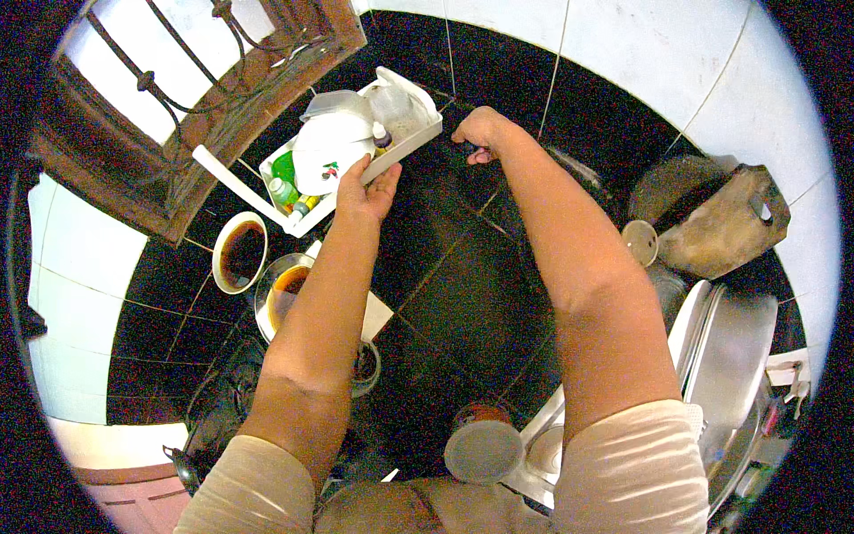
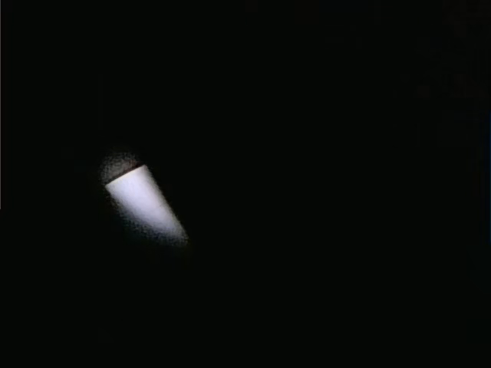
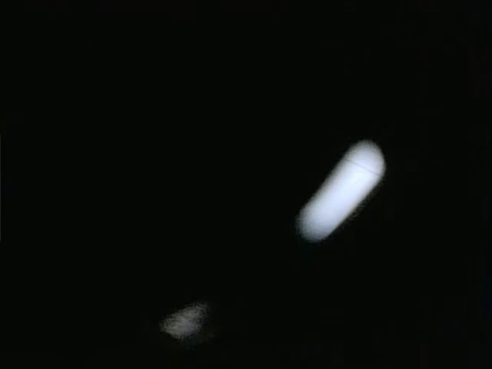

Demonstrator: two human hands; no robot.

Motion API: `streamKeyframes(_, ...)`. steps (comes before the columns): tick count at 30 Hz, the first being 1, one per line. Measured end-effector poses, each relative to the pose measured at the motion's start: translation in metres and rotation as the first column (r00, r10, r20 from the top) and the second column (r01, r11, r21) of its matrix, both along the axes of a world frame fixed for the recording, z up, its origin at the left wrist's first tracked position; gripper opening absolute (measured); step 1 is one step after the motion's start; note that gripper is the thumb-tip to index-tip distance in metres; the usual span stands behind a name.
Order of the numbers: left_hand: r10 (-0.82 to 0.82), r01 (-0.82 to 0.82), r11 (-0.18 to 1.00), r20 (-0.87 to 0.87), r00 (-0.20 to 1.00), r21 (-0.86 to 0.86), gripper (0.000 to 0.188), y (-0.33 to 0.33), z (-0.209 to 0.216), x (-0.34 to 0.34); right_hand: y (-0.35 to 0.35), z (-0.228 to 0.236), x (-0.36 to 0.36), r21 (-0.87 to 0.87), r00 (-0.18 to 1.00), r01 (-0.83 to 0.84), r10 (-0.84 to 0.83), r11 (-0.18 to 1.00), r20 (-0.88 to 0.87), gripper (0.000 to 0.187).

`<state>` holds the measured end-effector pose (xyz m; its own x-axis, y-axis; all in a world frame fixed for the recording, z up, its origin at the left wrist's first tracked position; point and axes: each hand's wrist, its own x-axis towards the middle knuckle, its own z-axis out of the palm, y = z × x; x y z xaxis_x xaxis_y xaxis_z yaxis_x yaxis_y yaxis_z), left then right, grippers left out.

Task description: The person assembles a white plastic dish rack by attaching legs and a handle, then places it on a kitchen counter. They arrange a bowl, a cutting board, and bottles inside the rack and lift it to show the underside.

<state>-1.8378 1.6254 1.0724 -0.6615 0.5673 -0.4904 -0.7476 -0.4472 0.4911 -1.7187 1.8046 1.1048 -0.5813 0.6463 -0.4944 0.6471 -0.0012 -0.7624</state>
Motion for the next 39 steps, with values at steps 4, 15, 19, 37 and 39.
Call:
streamKeyframes(4,0.010,-0.010,1.000,-0.013,1.000,0.003,0.032,0.010,-0.004,-0.005,0.012,-0.017,-0.015,0.014,0.997,-0.009,0.008,1.000,0.075,0.019)
streamKeyframes(15,0.022,-0.024,0.999,-0.046,0.999,-0.031,0.030,0.013,-0.003,-0.004,-0.024,-0.054,-0.047,-0.494,0.712,0.406,-0.605,0.769,-0.357,0.013)
streamKeyframes(19,0.052,-0.053,0.998,-0.041,0.998,-0.025,0.032,0.014,-0.005,-0.003,-0.021,-0.054,-0.055,-0.634,0.601,0.370,-0.696,0.679,-0.393,0.018)
streamKeyframes(37,0.061,-0.062,0.998,-0.073,0.995,-0.012,0.031,0.020,-0.001,0.000,-0.008,-0.065,-0.040,-0.756,0.554,-0.016,-0.624,0.655,-0.552,0.029)
streamKeyframes(39,0.055,-0.055,0.998,-0.069,0.996,-0.003,0.031,0.020,-0.002,0.000,-0.007,-0.067,-0.042,-0.752,0.565,0.028,-0.631,0.658,-0.532,0.028)
